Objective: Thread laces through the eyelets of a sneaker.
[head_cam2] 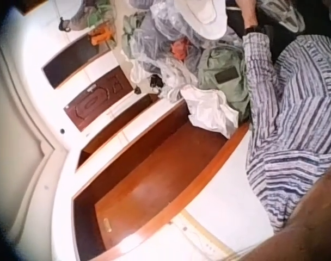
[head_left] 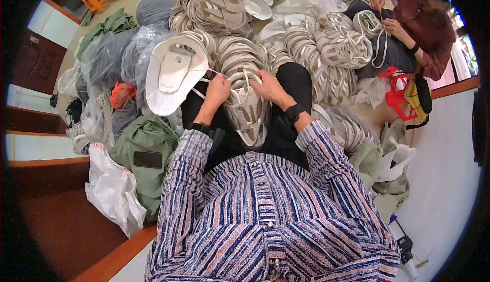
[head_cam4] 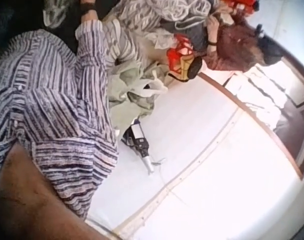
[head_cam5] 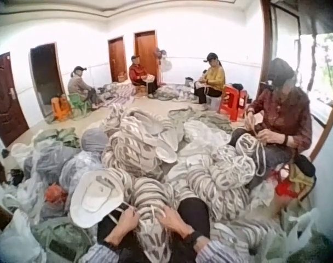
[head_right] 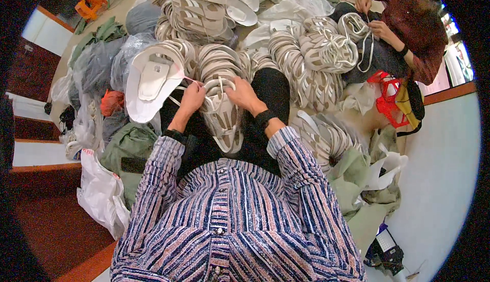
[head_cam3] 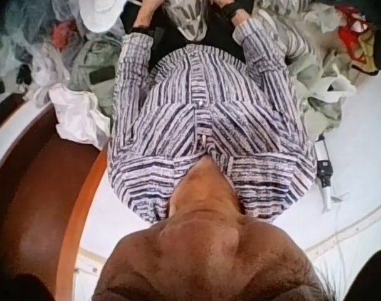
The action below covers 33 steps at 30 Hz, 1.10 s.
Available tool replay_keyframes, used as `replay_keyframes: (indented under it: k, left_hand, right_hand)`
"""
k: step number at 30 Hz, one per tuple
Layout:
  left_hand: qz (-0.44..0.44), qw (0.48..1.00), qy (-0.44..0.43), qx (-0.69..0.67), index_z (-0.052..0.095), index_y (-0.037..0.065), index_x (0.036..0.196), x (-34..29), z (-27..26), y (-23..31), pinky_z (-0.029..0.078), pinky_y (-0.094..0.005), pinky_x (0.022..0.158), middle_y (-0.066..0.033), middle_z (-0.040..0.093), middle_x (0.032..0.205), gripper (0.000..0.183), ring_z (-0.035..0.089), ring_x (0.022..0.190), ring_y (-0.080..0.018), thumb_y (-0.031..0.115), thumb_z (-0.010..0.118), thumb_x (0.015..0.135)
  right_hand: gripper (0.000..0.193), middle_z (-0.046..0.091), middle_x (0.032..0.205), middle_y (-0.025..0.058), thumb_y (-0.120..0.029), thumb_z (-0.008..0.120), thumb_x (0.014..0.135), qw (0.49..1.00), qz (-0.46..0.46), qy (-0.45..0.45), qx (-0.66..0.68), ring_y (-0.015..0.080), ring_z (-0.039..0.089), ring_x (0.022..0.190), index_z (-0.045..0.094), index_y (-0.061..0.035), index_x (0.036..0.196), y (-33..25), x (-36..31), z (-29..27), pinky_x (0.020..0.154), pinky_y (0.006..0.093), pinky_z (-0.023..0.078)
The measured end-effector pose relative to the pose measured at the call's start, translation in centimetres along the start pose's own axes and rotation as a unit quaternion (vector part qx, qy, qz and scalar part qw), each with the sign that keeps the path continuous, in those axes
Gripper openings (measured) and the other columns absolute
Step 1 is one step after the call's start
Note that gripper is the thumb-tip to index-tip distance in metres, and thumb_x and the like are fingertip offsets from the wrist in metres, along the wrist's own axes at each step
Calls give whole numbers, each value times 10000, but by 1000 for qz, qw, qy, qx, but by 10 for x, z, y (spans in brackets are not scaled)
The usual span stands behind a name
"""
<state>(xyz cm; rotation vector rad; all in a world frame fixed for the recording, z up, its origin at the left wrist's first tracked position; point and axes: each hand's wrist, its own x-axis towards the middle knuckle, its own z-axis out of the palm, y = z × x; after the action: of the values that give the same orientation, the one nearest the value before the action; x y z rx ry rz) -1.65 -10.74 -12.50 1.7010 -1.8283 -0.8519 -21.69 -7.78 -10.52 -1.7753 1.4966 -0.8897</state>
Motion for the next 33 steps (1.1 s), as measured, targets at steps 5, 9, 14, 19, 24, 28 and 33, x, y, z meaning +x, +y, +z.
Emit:
replay_keyframes:
  k: [5,9,14,19,24,28,33]
  left_hand:
    - [-3,999,18,-31,627,-23,906,13,-19,-3,474,-412,759,-226,639,844,243,623,841,-357,158,550,765]
    - [-57,989,123,-50,571,-34,1028,-34,-23,-3,466,-321,735,-152,634,926,314,606,831,-216,192,596,812]
    - [23,999,30,-17,566,9,865,-121,-4,-7,463,-371,714,-164,557,800,153,568,775,-311,73,610,733]
    - [136,975,-113,133,472,-17,1016,-144,10,-9,440,-437,765,-216,479,975,457,502,866,-391,157,696,657]
    - [162,966,-113,165,524,3,919,-144,9,-5,439,-446,739,-184,501,911,340,509,858,-384,166,691,671]
    - [177,973,-108,100,573,8,780,-145,8,-9,427,-458,727,-170,527,793,153,535,816,-367,126,617,693]
    - [110,970,-206,72,528,4,865,-143,5,-4,416,-451,743,-189,567,859,246,539,867,-384,184,594,710]
  right_hand:
    - [429,606,931,209,-260,601,796,993,54,-62,88,332,590,830,529,62,1070,-2,-6,-10,759,366,474]
    - [368,530,1073,202,-121,590,757,997,-80,3,16,352,509,1003,519,11,1094,-13,-55,-14,865,379,428]
    - [418,510,1069,140,2,601,653,927,-311,-127,-165,308,484,989,536,-38,1064,-45,-82,-20,862,358,419]
    - [353,493,963,95,-29,622,637,860,-394,-199,-258,253,478,920,562,-39,985,-46,-69,-3,808,325,418]
    - [269,501,953,87,-50,627,638,858,-400,-239,-214,255,480,923,594,-49,905,-36,-68,1,804,330,419]
    - [221,506,942,82,-56,618,642,876,-379,-247,-169,256,481,924,610,-62,862,-32,-70,6,795,339,422]
    - [287,508,956,91,-14,633,585,875,-369,-270,-162,272,485,932,612,-58,868,-28,-63,4,799,351,425]
